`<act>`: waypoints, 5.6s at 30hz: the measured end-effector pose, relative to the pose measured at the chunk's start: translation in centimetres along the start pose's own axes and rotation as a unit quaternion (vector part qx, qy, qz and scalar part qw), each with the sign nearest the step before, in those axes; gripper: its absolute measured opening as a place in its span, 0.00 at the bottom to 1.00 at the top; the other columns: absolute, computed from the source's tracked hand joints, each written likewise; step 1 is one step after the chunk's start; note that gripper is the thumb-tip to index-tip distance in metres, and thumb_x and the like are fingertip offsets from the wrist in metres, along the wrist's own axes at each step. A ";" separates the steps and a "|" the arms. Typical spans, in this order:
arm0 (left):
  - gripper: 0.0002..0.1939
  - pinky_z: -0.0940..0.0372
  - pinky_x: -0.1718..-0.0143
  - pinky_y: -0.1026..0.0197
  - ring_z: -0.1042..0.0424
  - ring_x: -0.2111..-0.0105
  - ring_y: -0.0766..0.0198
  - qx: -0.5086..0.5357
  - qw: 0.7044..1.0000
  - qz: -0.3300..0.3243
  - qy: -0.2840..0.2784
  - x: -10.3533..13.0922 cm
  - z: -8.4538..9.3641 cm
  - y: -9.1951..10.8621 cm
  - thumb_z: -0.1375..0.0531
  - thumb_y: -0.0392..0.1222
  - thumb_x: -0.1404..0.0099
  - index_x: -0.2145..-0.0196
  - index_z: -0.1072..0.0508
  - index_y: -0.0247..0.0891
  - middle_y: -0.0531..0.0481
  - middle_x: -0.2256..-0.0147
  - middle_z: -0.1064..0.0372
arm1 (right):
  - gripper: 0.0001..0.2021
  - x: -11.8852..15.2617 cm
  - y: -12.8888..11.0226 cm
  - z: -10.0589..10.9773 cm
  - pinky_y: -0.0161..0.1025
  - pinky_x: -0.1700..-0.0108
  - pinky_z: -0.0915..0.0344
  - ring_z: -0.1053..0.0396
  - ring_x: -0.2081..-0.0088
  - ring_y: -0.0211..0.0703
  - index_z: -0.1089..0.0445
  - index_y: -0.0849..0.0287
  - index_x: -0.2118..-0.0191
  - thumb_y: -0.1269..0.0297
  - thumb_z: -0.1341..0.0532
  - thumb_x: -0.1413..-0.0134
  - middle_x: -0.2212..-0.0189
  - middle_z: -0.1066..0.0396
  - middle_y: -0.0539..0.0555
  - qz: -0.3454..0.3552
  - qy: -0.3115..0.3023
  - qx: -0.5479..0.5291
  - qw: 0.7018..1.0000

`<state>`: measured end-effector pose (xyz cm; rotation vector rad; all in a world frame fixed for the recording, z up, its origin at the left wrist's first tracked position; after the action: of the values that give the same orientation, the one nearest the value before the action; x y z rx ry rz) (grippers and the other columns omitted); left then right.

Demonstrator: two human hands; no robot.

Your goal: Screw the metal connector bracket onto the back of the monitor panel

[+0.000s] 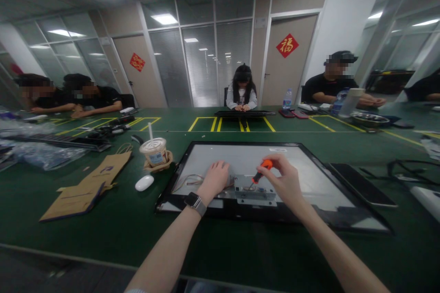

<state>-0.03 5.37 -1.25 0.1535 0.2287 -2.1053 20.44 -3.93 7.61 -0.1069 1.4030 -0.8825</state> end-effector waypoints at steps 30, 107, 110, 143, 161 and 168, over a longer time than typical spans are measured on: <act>0.20 0.38 0.40 0.49 0.33 0.40 0.50 0.004 1.000 0.009 -0.007 0.1 0.7 0.3 0.49 0.30 0.28 0.41 0.35 0.33 0.33 0.40 0.36 | 0.19 0.0 0.7 -0.9 0.53 0.51 0.22 0.20 0.55 0.51 0.29 0.53 0.44 0.54 0.36 0.38 0.50 0.22 0.60 -0.151 -0.161 -0.251 0.943; 0.17 0.37 0.42 0.50 0.32 0.43 0.50 0.005 1.000 0.008 -0.003 0.1 0.9 0.4 0.47 0.31 0.29 0.44 0.31 0.33 0.35 0.44 0.32 | 0.12 0.8 -0.6 -0.7 0.42 0.64 0.23 0.27 0.68 0.43 0.27 0.55 0.53 0.59 0.32 0.40 0.66 0.28 0.53 0.058 0.007 0.034 0.998; 0.19 0.37 0.42 0.50 0.32 0.43 0.49 0.003 1.000 0.013 -0.009 0.1 0.8 0.4 0.47 0.30 0.30 0.43 0.32 0.32 0.34 0.43 0.34 | 0.11 0.9 -0.9 -0.9 0.41 0.64 0.24 0.27 0.68 0.43 0.26 0.54 0.52 0.59 0.33 0.39 0.66 0.28 0.53 0.062 0.001 0.023 0.998; 0.17 0.37 0.40 0.50 0.33 0.41 0.50 0.013 1.000 0.012 -0.004 0.1 0.5 0.2 0.48 0.31 0.29 0.44 0.32 0.33 0.35 0.43 0.33 | 0.09 0.1 -0.2 -0.7 0.45 0.58 0.26 0.25 0.64 0.47 0.22 0.54 0.55 0.62 0.34 0.41 0.66 0.26 0.53 -0.039 -0.043 -0.044 0.997; 0.18 0.38 0.40 0.51 0.34 0.40 0.51 0.006 1.000 0.010 -0.003 0.2 0.7 0.3 0.49 0.31 0.28 0.42 0.33 0.34 0.34 0.42 0.34 | 0.14 0.2 0.2 -0.9 0.47 0.53 0.24 0.23 0.57 0.47 0.23 0.51 0.49 0.55 0.39 0.35 0.56 0.25 0.56 -0.109 -0.073 -0.173 0.976; 0.19 0.37 0.40 0.49 0.34 0.40 0.50 0.011 1.000 0.004 -0.005 0.0 0.3 0.1 0.49 0.29 0.29 0.43 0.32 0.32 0.34 0.42 0.34 | 0.11 0.2 0.0 -0.4 0.49 0.55 0.26 0.26 0.64 0.47 0.19 0.53 0.57 0.57 0.31 0.44 0.66 0.27 0.54 -0.070 -0.022 -0.057 0.996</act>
<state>0.05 5.21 -0.95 0.1565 0.1979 -2.1012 20.03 -3.85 7.36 -0.3133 1.4171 -0.9085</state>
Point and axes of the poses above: each hand's wrist, its own x-axis away from the middle knuckle, its own z-axis out of the back of the hand, y = z × x, the point moved 4 cm from there along -x, towards the middle knuckle
